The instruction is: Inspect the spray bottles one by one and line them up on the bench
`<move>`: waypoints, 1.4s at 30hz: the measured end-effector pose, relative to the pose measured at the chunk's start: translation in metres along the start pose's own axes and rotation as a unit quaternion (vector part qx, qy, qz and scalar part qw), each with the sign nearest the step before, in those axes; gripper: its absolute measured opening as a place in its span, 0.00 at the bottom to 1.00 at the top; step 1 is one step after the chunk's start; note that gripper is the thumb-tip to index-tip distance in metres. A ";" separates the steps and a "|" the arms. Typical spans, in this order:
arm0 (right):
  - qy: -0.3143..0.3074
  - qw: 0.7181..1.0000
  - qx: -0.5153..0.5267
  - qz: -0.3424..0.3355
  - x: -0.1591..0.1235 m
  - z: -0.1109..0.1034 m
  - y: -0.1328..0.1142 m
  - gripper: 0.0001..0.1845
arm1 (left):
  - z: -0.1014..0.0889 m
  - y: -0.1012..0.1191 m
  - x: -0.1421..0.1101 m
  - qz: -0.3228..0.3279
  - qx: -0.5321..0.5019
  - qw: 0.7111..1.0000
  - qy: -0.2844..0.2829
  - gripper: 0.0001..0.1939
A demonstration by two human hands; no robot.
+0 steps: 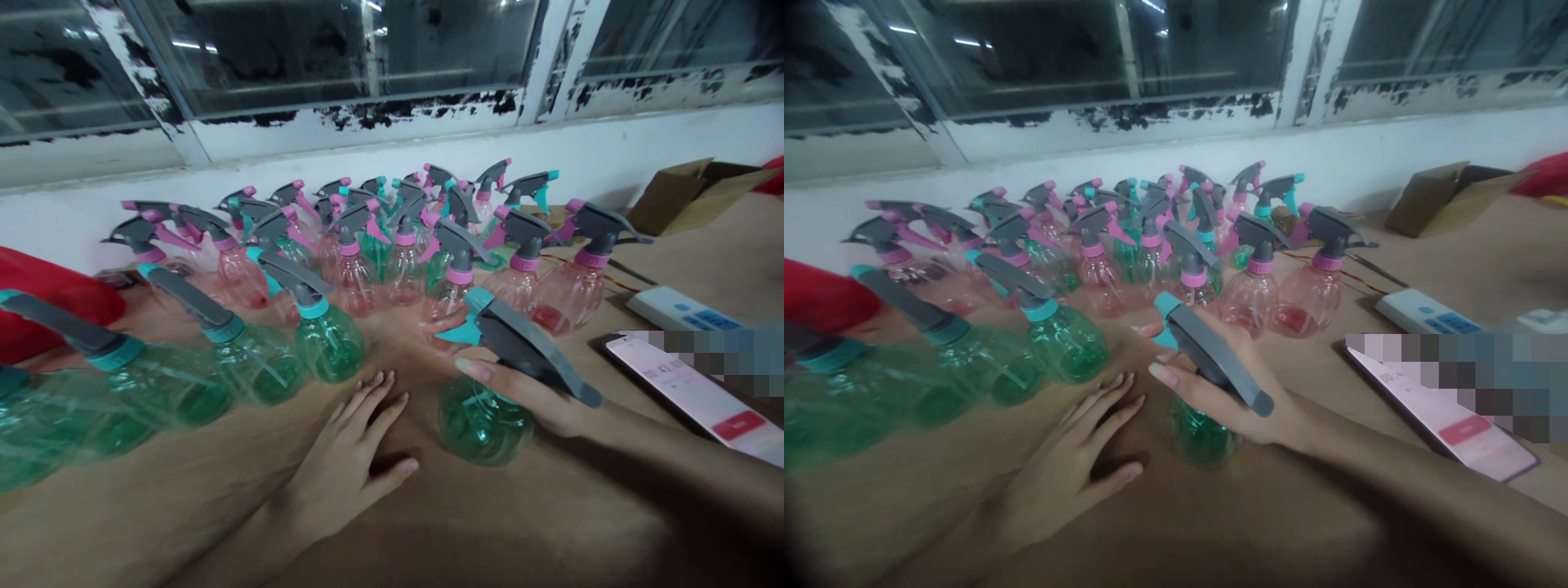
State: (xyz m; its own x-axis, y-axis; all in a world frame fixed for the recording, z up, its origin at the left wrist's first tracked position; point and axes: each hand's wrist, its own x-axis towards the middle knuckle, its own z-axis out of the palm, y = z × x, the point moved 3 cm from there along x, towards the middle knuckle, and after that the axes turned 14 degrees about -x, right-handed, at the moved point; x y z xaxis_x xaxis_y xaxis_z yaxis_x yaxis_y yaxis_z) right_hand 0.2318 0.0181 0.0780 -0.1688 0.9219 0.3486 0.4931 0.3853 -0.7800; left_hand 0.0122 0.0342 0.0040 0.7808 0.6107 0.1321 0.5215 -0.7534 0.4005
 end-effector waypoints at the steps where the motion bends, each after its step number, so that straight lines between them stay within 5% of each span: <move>1: -0.002 1.000 0.007 0.002 0.000 0.000 0.000 0.21 | 0.000 0.000 0.000 0.000 0.000 1.000 -0.001 0.31; 14: 0.000 1.000 0.017 -0.003 -0.001 0.000 0.002 0.19 | -0.001 0.002 0.001 -0.007 0.006 1.000 -0.008 0.31; 25: -0.007 1.000 0.016 -0.012 0.000 -0.001 0.001 0.07 | 0.000 0.001 0.000 -0.001 0.001 1.000 -0.005 0.31; 42: -0.009 0.999 0.032 0.018 -0.004 0.002 0.008 0.20 | 0.000 0.001 0.000 -0.009 0.004 1.000 -0.006 0.31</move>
State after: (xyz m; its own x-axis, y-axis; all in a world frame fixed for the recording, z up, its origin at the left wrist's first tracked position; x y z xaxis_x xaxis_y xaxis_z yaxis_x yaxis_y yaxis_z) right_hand 0.2350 0.0179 0.0690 -0.1672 0.9353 0.3120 0.4435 0.3539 -0.8234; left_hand 0.0126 0.0337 0.0042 0.7757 0.6207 0.1143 0.5374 -0.7445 0.3961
